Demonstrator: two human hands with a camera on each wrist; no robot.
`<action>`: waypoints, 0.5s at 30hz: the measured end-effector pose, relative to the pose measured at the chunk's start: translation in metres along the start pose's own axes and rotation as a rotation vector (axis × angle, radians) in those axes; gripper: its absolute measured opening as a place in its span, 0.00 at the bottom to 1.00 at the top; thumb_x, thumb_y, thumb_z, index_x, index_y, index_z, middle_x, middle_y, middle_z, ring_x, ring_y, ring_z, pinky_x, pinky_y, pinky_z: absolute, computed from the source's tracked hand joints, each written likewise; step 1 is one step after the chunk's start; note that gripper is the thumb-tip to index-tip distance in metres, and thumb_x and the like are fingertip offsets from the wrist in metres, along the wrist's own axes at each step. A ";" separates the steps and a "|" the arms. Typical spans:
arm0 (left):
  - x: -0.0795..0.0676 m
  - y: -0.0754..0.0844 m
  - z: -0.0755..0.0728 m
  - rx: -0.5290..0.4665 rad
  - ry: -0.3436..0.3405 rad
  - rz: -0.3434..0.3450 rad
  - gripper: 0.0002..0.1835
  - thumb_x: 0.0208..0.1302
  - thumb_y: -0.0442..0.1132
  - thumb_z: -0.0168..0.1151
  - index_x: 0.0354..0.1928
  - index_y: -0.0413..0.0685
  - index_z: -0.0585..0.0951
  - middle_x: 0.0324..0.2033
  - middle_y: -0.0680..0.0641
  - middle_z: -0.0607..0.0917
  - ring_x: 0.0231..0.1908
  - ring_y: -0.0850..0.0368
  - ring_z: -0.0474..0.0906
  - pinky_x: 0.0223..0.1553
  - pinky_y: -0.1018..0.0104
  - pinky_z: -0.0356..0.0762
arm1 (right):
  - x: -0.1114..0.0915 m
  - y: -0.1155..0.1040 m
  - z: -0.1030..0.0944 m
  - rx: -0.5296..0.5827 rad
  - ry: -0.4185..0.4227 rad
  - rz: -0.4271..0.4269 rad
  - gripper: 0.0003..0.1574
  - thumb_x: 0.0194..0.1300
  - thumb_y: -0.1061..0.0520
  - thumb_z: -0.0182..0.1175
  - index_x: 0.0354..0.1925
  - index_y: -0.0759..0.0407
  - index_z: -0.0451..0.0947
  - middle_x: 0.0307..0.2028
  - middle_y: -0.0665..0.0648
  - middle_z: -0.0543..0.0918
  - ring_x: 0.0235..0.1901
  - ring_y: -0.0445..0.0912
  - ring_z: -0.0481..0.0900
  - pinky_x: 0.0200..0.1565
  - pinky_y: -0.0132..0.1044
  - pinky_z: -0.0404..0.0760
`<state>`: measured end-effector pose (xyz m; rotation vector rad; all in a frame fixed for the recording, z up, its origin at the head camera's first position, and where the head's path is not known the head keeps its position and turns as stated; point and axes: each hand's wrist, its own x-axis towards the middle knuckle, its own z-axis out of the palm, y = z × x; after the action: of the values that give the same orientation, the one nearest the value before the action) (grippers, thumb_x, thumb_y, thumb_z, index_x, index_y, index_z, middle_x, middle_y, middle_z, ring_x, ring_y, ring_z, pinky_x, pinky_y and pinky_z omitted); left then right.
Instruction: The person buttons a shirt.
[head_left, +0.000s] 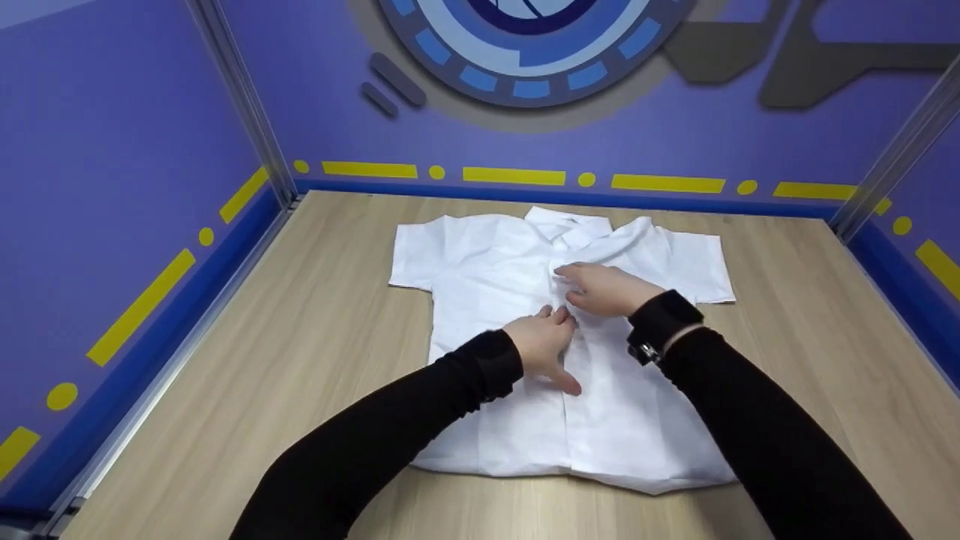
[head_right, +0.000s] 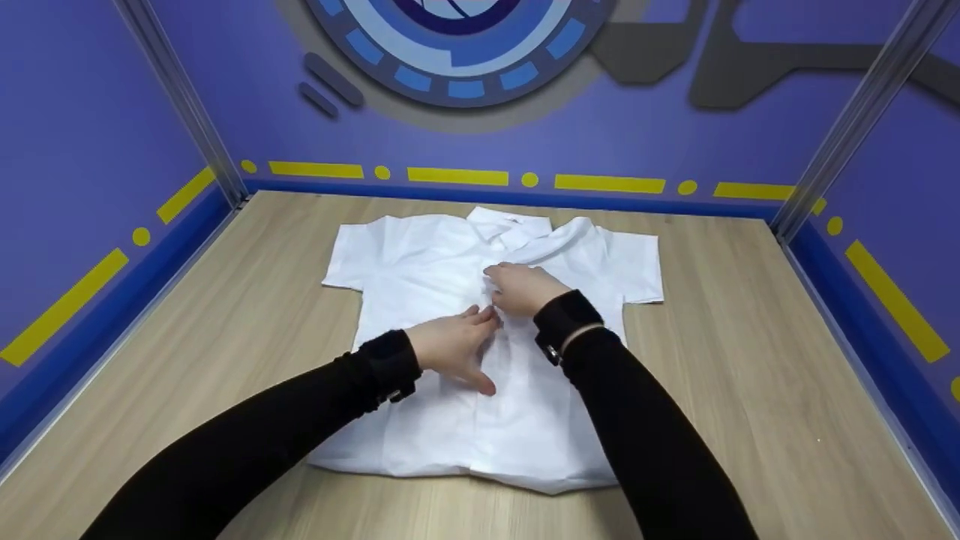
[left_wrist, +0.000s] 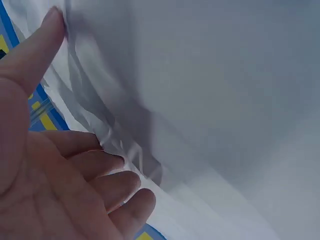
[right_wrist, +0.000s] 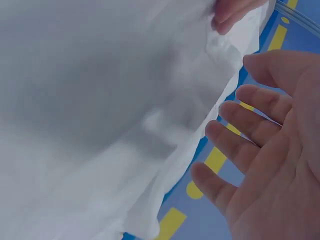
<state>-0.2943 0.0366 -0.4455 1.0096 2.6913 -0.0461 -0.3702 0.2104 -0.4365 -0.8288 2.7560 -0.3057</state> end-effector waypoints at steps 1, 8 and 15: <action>-0.001 0.002 0.000 -0.019 -0.007 0.005 0.62 0.46 0.74 0.65 0.74 0.42 0.56 0.73 0.39 0.57 0.72 0.40 0.54 0.71 0.60 0.59 | 0.005 -0.003 0.002 0.009 -0.032 -0.003 0.29 0.71 0.53 0.49 0.66 0.62 0.65 0.63 0.64 0.72 0.64 0.57 0.69 0.67 0.51 0.65; -0.008 0.004 0.003 -0.120 -0.067 0.033 0.60 0.51 0.70 0.65 0.75 0.39 0.51 0.75 0.38 0.48 0.75 0.43 0.43 0.73 0.65 0.51 | 0.020 -0.009 0.006 0.040 -0.145 0.055 0.38 0.72 0.47 0.49 0.70 0.70 0.57 0.72 0.71 0.54 0.73 0.59 0.51 0.73 0.51 0.51; -0.014 0.002 0.006 -0.060 -0.122 0.049 0.66 0.45 0.74 0.65 0.76 0.43 0.46 0.76 0.39 0.41 0.75 0.42 0.32 0.73 0.58 0.52 | 0.026 -0.010 0.004 -0.029 -0.086 0.078 0.47 0.59 0.40 0.65 0.67 0.64 0.63 0.63 0.67 0.70 0.62 0.60 0.68 0.62 0.59 0.67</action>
<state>-0.2818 0.0283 -0.4474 1.0197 2.5422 -0.0167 -0.3856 0.1871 -0.4419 -0.7218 2.7099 -0.2111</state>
